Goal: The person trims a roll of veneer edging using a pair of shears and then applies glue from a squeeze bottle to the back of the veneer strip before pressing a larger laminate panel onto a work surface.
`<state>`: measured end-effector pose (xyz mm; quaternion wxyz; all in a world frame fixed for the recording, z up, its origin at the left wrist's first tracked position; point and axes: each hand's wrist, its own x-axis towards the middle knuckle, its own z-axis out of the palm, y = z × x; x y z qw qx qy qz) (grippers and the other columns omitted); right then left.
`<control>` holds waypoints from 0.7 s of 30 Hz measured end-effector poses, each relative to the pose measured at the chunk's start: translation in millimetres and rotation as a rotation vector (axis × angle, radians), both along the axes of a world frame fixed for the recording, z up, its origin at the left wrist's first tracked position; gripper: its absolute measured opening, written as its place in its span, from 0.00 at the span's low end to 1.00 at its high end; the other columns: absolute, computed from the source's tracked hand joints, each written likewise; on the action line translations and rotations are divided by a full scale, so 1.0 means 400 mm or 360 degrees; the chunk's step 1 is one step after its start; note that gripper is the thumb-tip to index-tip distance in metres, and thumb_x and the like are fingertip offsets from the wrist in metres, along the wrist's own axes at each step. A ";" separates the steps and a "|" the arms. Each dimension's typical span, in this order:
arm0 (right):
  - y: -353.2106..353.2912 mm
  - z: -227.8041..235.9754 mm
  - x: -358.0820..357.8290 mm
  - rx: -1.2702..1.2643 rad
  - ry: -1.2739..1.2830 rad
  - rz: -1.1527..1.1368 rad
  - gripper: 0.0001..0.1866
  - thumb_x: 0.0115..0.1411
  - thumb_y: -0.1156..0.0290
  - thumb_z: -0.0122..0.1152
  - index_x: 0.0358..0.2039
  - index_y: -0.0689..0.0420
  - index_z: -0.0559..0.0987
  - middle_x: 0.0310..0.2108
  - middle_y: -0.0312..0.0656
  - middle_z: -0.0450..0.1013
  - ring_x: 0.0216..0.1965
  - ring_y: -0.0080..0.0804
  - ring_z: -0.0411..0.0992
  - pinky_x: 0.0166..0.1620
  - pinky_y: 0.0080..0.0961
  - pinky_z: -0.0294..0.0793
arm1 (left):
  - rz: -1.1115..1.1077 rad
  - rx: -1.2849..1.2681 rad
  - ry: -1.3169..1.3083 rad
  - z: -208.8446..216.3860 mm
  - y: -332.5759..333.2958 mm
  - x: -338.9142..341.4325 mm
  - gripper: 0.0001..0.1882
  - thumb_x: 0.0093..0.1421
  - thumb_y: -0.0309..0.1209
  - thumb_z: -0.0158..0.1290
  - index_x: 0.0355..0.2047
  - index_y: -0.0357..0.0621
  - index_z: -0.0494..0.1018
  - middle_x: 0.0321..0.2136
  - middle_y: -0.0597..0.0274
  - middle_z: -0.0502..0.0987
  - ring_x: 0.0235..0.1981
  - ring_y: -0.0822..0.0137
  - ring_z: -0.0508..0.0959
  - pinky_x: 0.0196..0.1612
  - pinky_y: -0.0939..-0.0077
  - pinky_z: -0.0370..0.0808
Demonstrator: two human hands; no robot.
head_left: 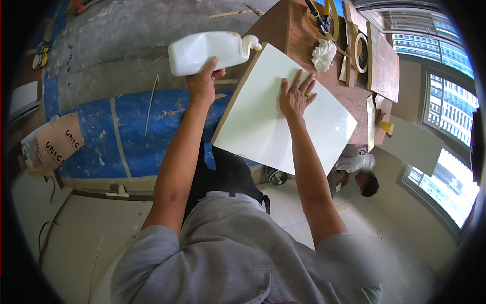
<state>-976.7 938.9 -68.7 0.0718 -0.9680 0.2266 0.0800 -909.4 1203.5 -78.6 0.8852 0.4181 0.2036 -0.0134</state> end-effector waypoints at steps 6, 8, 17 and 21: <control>0.005 0.002 0.000 0.0021 -0.0003 -0.0002 0.44 0.70 0.34 0.28 0.76 0.50 0.44 0.77 0.54 0.28 0.77 0.53 0.27 0.72 0.65 0.26 | 0.0030 -0.0064 -0.0037 0.016 -0.015 0.016 0.24 0.59 0.28 0.65 0.54 0.41 0.71 0.42 0.58 0.79 0.36 0.64 0.82 0.33 0.72 0.83; 0.002 0.003 0.002 0.0024 -0.0010 -0.0001 0.44 0.70 0.33 0.28 0.76 0.50 0.44 0.77 0.54 0.28 0.77 0.53 0.27 0.71 0.65 0.26 | 0.0014 -0.0067 -0.0059 0.006 -0.023 0.028 0.24 0.59 0.28 0.65 0.54 0.41 0.71 0.42 0.58 0.79 0.36 0.64 0.82 0.33 0.72 0.83; 0.001 0.004 -0.001 0.0048 -0.0015 0.0004 0.45 0.70 0.33 0.28 0.76 0.50 0.44 0.77 0.55 0.27 0.77 0.53 0.26 0.71 0.65 0.26 | 0.0037 -0.0123 -0.0030 0.013 -0.035 0.019 0.24 0.60 0.28 0.65 0.54 0.41 0.71 0.43 0.58 0.79 0.36 0.64 0.82 0.34 0.73 0.83; 0.001 0.001 0.000 0.0049 -0.0021 0.0004 0.45 0.70 0.33 0.28 0.76 0.50 0.44 0.77 0.54 0.27 0.77 0.53 0.26 0.71 0.65 0.26 | 0.0060 -0.0133 -0.0087 0.012 -0.045 0.030 0.24 0.59 0.28 0.65 0.54 0.41 0.71 0.43 0.58 0.79 0.36 0.64 0.82 0.33 0.73 0.83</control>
